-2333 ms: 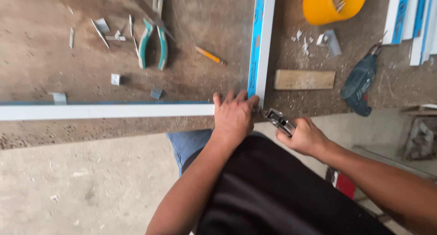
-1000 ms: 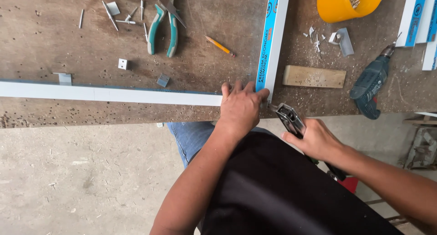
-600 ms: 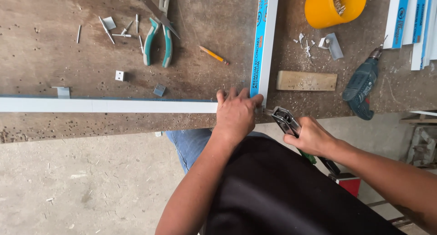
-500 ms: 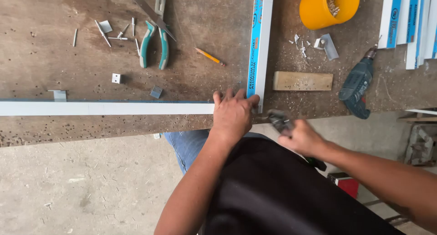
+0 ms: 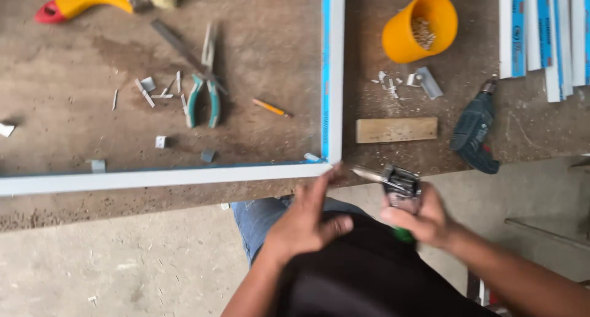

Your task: Assembling an aluminum frame by drilling holes and fastening components with a rivet gun

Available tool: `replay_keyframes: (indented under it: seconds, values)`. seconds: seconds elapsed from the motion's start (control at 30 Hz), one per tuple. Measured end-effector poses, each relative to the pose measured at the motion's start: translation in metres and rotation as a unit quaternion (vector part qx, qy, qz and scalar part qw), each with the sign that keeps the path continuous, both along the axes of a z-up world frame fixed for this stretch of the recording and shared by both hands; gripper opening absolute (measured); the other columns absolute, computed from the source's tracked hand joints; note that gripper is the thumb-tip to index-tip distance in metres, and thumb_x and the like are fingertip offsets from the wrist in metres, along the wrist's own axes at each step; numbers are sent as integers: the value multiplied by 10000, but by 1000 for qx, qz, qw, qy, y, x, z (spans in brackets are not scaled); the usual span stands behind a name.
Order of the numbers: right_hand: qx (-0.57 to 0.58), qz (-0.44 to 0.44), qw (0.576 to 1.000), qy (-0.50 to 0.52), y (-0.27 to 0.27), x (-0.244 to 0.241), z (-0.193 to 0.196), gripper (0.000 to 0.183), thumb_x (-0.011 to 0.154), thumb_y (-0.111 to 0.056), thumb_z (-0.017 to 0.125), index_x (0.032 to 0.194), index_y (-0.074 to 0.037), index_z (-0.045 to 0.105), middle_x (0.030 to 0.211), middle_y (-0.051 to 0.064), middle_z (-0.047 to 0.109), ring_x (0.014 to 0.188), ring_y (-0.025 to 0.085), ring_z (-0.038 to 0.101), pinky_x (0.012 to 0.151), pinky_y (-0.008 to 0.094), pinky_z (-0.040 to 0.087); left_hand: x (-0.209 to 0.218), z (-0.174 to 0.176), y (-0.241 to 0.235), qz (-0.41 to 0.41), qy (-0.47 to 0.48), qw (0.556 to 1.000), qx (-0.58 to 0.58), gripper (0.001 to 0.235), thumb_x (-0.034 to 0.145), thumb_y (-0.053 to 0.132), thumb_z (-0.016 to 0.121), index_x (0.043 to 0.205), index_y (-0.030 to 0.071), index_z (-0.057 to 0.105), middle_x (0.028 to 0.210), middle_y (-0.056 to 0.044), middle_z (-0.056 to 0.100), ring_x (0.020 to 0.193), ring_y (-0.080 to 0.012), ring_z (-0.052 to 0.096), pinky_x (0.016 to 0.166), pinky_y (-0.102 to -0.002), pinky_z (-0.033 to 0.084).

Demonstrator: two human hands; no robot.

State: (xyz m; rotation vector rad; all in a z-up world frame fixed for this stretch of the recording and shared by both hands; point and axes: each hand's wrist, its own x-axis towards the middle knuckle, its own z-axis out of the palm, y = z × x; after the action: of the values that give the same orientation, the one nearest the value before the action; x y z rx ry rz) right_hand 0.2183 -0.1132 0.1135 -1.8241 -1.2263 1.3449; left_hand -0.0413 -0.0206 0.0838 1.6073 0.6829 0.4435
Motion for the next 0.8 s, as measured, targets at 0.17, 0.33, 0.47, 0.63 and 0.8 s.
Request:
replay_keyframes:
  seconds: [0.17,0.33,0.47,0.63,0.8]
  values:
    - [87,150,984,34,50,-67,50,442,875,-459,647,1138,-104,628,1007,25,675,881,154,637,766,321,523,28,-28,-66,116,-183,954,-208,848,845,588,707,1451,35,492,1383,-147,619,1260,-243,578,1081,-417,474]
    - [188,117,958,-180,90,50,-6,391,952,-241,658,1285,-47,596,1114,98,634,989,238,629,843,355,491,-9,-28,-74,396,-242,848,-257,539,467,174,631,964,-33,657,711,-76,643,627,-170,576,606,-263,429]
    - [-30,-103,958,-265,144,160,-80,412,969,-23,663,1363,-19,542,1220,150,647,965,222,685,817,297,596,-72,-18,-90,439,-452,718,-296,556,630,76,728,1163,-8,594,742,-42,487,668,-156,448,664,-307,309]
    - [58,48,900,-429,157,214,-150,467,867,-76,803,1320,-62,686,1113,158,583,1024,358,608,921,486,509,-161,-35,-144,517,-329,754,-235,374,684,76,666,1051,137,622,773,-6,542,682,-147,475,701,-296,369]
    - [89,80,881,-457,138,181,-121,452,835,-105,880,1247,8,730,1174,174,575,939,313,650,915,380,595,-218,-91,-206,496,-283,801,-179,448,837,122,750,1272,145,648,820,5,637,631,-153,540,651,-340,419]
